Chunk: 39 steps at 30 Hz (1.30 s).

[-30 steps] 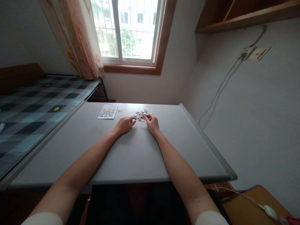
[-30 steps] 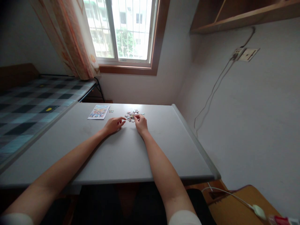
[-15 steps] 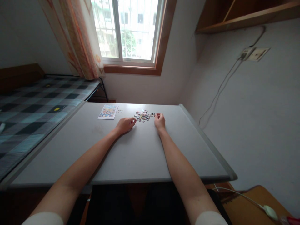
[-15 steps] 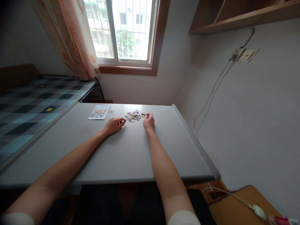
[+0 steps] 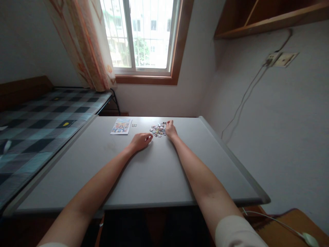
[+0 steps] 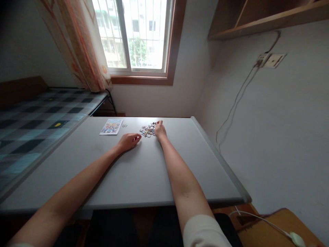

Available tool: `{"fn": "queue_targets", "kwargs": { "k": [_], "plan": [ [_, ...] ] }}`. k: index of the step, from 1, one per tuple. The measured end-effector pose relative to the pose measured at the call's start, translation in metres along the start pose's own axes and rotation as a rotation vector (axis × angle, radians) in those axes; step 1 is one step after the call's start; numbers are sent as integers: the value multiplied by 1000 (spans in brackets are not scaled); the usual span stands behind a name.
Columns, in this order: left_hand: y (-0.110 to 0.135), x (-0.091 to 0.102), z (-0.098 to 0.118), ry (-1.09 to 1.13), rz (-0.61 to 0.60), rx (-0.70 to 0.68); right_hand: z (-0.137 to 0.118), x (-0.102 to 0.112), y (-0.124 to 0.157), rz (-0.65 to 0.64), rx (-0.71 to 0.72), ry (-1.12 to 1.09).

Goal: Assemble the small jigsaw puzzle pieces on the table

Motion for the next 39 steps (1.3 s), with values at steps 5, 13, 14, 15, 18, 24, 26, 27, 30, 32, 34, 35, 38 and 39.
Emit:
{"fn": "queue_targets", "kwargs": {
  "k": [5,13,14,15,18,24,26,27,30,32,34,35,38,39],
  "plan": [
    [0,-2,0,-3,-9,0,-10,-22,-7,-71,42,-4],
    [0,-3,0,-15,-16,-12,-31,-40,-4,-116,109,-44],
    [0,-3,0,-15,-14,-13,-32,-39,-5,-87,117,-50],
    [0,-2,0,-14,-10,-13,-32,-37,-6,-44,120,-52],
    [0,-2,0,-4,-1,-13,-22,-22,-13,80,72,7],
    [0,-2,-1,-5,4,-13,16,10,-27,22,-144,273],
    [0,-3,-1,-1,3,-14,22,18,-30,-4,-125,304],
    [0,-3,0,2,5,-14,24,21,-30,-1,-110,311],
    [0,-2,0,8,12,-16,21,29,-26,56,-7,364],
    [0,-2,0,4,13,-16,15,31,-16,53,89,407],
    [0,-1,0,-1,11,-17,8,29,-4,10,186,434],
    [0,-1,1,-3,10,-16,4,28,2,-10,230,449],
    [0,0,1,-2,6,-9,-2,24,15,-83,302,501],
    [0,0,1,-2,4,-7,-3,24,17,-96,308,517]
  ]
}}
Point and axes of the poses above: each hand's wrist, its own y-axis away from the middle knuckle, its own x-axis out of the back of the hand, z = x × y, the point moved 5 cm from there along -y, towards the middle knuckle, and after that the axes turned 13 degrees about z, right-handed, at the moved point
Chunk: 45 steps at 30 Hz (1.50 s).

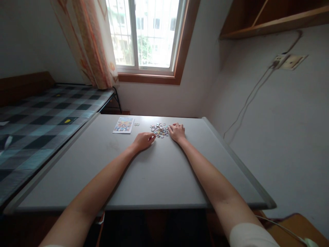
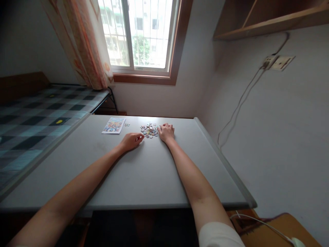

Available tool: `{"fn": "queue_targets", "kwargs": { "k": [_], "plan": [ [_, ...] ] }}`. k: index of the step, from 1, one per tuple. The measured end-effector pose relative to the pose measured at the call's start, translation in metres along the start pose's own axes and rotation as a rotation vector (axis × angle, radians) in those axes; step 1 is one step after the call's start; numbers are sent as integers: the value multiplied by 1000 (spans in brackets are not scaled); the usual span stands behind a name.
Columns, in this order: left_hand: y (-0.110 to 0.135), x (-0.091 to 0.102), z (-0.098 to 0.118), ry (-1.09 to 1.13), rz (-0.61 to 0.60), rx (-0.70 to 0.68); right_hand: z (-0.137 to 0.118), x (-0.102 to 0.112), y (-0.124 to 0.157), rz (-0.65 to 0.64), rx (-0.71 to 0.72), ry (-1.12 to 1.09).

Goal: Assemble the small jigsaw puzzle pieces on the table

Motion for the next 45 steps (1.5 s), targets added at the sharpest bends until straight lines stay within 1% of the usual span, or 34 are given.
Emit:
{"fn": "queue_targets", "kwargs": {
  "k": [6,13,16,20,25,27,31,33,36,41,45],
  "plan": [
    [0,0,-1,-16,10,-1,3,-6,-6,-62,-12,40],
    [0,1,0,-8,13,1,9,-11,-14,-74,-87,64],
    [0,2,1,-3,11,4,10,-10,-14,-75,-87,66],
    [-1,2,2,1,7,13,10,-9,-14,-42,-87,72],
    [0,3,1,-1,7,10,10,-13,-14,-95,-76,92],
    [0,2,1,0,9,10,10,-12,-14,-85,-84,91],
    [0,1,0,-4,12,10,9,-5,-9,8,-123,86],
    [0,1,-1,-5,11,10,8,-2,-3,32,-145,87],
    [0,1,0,2,11,17,6,2,7,30,-169,92],
    [0,3,1,7,0,25,2,7,20,33,-143,79],
    [0,3,1,-7,-11,35,2,7,26,17,-158,46]
  ]
}}
Point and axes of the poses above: each hand's wrist, its own y-axis away from the middle knuckle, its own x-axis out of the back of the hand, z = x × y, the point moved 5 cm from there along -y, towards the middle knuckle, and after that the axes turned 13 degrees about z, right-handed, at the moved point
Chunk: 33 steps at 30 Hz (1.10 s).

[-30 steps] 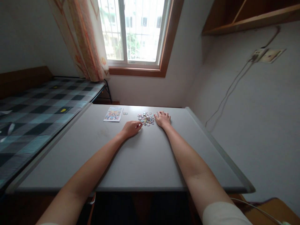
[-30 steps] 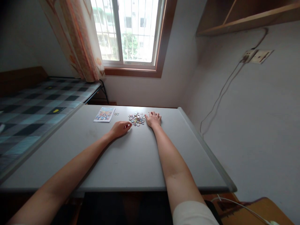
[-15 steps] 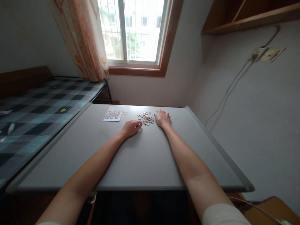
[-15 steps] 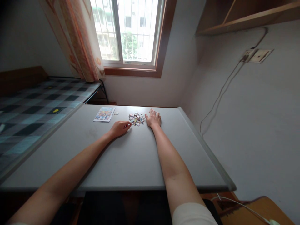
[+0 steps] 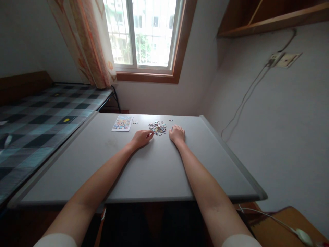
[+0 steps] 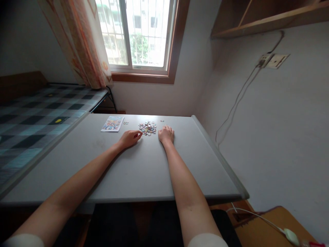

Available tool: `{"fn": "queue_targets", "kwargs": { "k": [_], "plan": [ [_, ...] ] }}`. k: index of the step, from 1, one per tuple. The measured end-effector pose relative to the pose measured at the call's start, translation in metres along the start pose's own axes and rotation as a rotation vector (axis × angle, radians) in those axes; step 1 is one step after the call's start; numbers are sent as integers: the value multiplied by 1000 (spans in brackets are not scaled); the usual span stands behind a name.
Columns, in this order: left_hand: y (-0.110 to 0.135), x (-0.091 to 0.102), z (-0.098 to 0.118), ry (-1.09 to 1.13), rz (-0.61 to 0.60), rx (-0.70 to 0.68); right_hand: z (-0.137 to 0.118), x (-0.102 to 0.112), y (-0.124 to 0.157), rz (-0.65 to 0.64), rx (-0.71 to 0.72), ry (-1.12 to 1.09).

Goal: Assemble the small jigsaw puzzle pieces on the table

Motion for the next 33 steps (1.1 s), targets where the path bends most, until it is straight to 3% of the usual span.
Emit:
{"fn": "queue_targets", "kwargs": {
  "k": [20,33],
  "plan": [
    [1,-1,-2,-20,-28,4,8,5,3,-17,-5,-128],
    [1,0,0,-42,-42,-7,-14,14,20,10,-82,-196]
  ]
}}
Point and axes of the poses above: each hand's wrist, its own y-axis away from the middle knuckle, its own x-axis out of the back of the hand, z = x × y, the point moved 5 cm from there along -y, towards the middle knuckle, and after that the axes turned 13 degrees about z, right-handed, at the moved point
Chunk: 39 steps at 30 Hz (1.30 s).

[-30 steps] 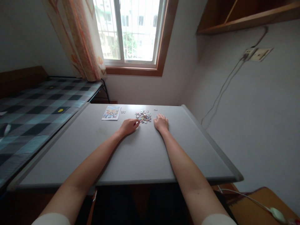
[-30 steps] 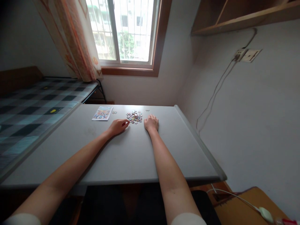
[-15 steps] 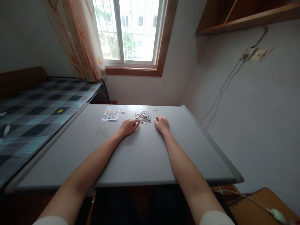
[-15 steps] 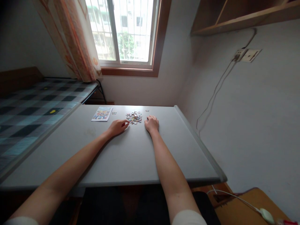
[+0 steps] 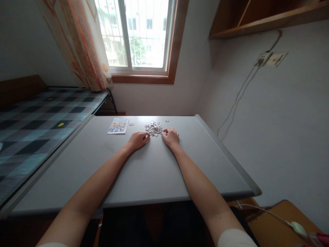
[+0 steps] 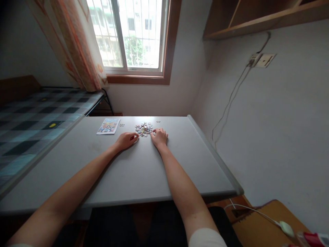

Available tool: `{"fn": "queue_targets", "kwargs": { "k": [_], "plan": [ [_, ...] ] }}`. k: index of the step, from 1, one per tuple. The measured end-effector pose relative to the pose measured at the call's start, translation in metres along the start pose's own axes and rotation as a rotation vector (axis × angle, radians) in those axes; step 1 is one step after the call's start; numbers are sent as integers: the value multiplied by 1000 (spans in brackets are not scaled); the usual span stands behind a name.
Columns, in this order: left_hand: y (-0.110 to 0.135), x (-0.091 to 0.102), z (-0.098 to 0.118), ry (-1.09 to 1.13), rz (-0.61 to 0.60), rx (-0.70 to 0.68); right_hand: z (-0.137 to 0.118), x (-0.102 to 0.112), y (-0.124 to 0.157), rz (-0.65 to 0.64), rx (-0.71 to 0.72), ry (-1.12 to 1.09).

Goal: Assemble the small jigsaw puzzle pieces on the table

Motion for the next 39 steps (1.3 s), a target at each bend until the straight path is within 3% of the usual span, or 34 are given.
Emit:
{"fn": "queue_targets", "kwargs": {
  "k": [24,28,34,39],
  "plan": [
    [0,0,1,14,-33,5,-3,-1,2,-12,14,-40],
    [0,0,0,23,-24,18,-4,-4,-1,-18,-13,-263],
    [0,-2,-3,70,22,11,-23,-15,2,-95,-16,-900],
    [1,-2,-3,93,42,-33,-32,-22,9,-159,48,-985]
  ]
}}
Point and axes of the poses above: each hand's wrist, its own y-axis away from the middle knuckle, its own x-axis out of the back of the hand, z = x × y, the point moved 5 cm from there along -y, towards the middle knuckle, and after that the axes turned 13 degrees about z, right-handed, at the moved point
